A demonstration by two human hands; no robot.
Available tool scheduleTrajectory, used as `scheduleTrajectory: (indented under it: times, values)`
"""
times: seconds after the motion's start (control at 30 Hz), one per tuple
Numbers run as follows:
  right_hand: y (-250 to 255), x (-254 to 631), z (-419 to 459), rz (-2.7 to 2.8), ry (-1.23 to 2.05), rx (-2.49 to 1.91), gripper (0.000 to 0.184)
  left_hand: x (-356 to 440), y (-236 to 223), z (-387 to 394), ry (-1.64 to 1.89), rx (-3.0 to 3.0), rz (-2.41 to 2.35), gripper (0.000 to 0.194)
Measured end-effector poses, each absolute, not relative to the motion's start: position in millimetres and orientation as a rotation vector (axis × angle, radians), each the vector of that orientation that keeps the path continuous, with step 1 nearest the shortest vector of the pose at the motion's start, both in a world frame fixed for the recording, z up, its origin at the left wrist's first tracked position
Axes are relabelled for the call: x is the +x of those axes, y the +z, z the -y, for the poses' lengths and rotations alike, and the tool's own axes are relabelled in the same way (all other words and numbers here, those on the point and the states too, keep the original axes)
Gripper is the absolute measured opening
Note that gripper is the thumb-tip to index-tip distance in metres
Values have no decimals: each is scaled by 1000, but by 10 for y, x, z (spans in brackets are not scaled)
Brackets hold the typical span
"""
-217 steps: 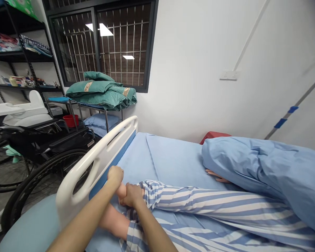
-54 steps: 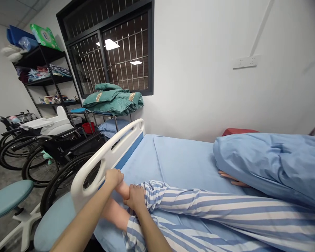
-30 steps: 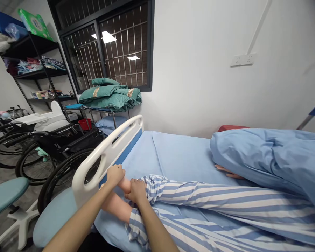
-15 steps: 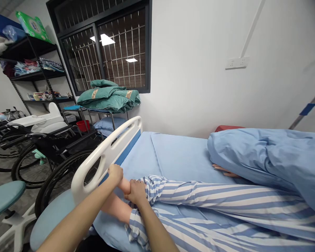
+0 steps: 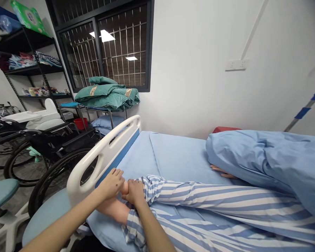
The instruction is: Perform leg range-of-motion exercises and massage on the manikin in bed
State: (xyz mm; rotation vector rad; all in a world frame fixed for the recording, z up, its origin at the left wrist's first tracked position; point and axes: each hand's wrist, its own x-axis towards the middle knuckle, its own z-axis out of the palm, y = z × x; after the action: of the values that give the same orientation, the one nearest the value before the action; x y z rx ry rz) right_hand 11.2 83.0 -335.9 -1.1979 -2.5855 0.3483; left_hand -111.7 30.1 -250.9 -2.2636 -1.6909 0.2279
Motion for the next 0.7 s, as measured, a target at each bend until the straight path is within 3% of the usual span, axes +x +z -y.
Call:
scheduleTrajectory:
  times: [0.17,0.33,0.5,0.7]
  values:
    - [-3319,121,-818,2595,396,-1245,55,-1381,-2661,183,-52,-2157,1502,26]
    - [-3296,116,-798,2579,377,-1249,50,-1442,-2838,409,-308,-1834,1919,26]
    - [-3241,125,-751,2596,387,-1250,48,-1399,-2951,409,-403,-1787,2039,29]
    - [-3054,230,-362,2321,420,-994,22,-1286,-2908,376,-362,-1599,2207,33]
